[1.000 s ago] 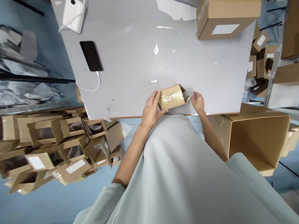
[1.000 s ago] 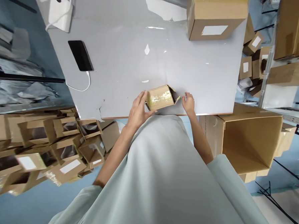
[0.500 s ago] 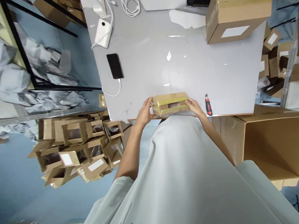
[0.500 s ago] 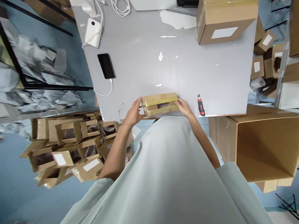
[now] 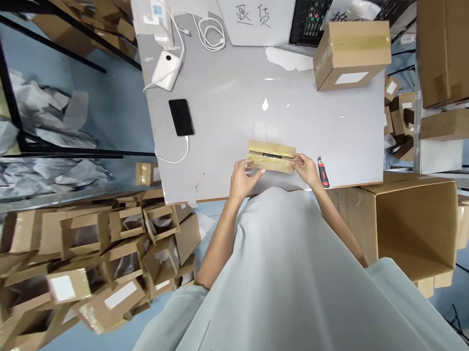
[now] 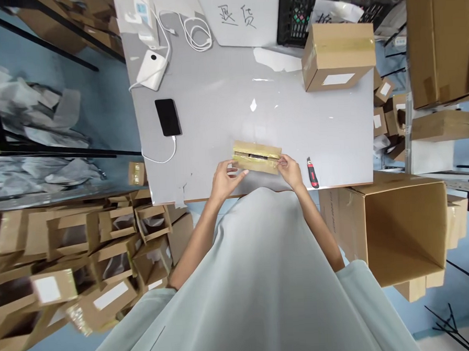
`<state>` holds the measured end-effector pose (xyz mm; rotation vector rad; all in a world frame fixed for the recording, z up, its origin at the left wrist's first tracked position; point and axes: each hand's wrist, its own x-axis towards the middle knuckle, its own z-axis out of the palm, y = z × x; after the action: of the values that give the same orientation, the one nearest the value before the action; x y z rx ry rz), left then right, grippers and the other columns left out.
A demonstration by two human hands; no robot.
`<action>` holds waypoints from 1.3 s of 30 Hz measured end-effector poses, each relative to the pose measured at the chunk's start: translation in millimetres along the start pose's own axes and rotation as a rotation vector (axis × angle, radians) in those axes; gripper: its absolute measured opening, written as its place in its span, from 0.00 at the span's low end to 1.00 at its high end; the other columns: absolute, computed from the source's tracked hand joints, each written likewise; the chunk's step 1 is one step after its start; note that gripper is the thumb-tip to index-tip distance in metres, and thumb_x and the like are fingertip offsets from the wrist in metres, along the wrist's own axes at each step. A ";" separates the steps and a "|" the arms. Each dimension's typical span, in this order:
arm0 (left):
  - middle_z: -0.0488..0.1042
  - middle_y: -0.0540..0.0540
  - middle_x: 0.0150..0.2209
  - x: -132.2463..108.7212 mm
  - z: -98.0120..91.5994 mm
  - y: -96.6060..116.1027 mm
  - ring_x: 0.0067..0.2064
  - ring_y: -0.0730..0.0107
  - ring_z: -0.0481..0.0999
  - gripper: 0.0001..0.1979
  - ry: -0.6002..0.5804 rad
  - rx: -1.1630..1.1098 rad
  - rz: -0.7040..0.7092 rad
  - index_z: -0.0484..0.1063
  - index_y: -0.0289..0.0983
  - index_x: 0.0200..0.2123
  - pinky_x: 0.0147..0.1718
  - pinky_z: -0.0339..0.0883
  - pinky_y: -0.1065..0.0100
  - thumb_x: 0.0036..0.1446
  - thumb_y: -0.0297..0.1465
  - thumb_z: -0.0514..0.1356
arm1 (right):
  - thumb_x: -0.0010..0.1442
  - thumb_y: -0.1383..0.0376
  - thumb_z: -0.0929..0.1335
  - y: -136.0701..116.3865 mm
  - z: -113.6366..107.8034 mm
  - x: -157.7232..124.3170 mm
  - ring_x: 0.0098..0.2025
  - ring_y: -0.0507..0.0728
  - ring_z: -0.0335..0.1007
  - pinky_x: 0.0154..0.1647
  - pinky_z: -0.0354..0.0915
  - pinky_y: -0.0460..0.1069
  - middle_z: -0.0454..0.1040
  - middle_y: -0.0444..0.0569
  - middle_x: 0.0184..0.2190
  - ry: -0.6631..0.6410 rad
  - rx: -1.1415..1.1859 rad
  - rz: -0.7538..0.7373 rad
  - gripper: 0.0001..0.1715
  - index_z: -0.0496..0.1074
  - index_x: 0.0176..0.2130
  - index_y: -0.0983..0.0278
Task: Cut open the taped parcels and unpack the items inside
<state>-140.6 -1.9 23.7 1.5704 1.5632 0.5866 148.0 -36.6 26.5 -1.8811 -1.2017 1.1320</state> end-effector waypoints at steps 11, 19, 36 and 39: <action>0.82 0.43 0.44 -1.3 -17.0 1.5 0.44 0.58 0.84 0.11 -0.087 0.103 0.057 0.80 0.41 0.36 0.54 0.79 0.57 0.70 0.40 0.67 | 0.77 0.61 0.63 -33.3 7.4 21.9 0.71 0.64 0.76 0.69 0.77 0.60 0.76 0.60 0.73 0.099 -0.243 -0.211 0.30 0.75 0.72 0.63; 0.75 0.31 0.64 -17.3 -7.3 -0.3 0.70 0.39 0.74 0.27 -0.185 0.457 0.269 0.78 0.40 0.65 0.68 0.73 0.44 0.62 0.26 0.68 | 0.67 0.65 0.77 -50.0 31.7 44.0 0.81 0.76 0.59 0.79 0.63 0.70 0.58 0.72 0.82 -0.071 -0.689 -0.118 0.42 0.70 0.75 0.69; 0.51 0.27 0.85 -16.0 -25.6 15.6 0.87 0.30 0.43 0.17 -0.026 0.554 0.263 0.80 0.37 0.57 0.80 0.46 0.25 0.74 0.41 0.63 | 0.73 0.70 0.65 -2.5 -8.6 -19.9 0.76 0.73 0.67 0.75 0.69 0.69 0.68 0.66 0.76 0.138 -0.640 -0.115 0.30 0.76 0.70 0.62; 0.54 0.24 0.84 -17.9 -33.4 10.2 0.87 0.25 0.43 0.17 0.012 0.598 0.209 0.78 0.36 0.57 0.78 0.45 0.22 0.71 0.39 0.65 | 0.73 0.72 0.63 2.9 5.2 -26.9 0.68 0.71 0.70 0.71 0.71 0.66 0.76 0.62 0.66 0.171 -0.617 -0.122 0.28 0.79 0.65 0.61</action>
<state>-163.6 -10.5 54.3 2.1947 1.6870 0.2396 138.6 -62.2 30.6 -2.2462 -1.6660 0.5470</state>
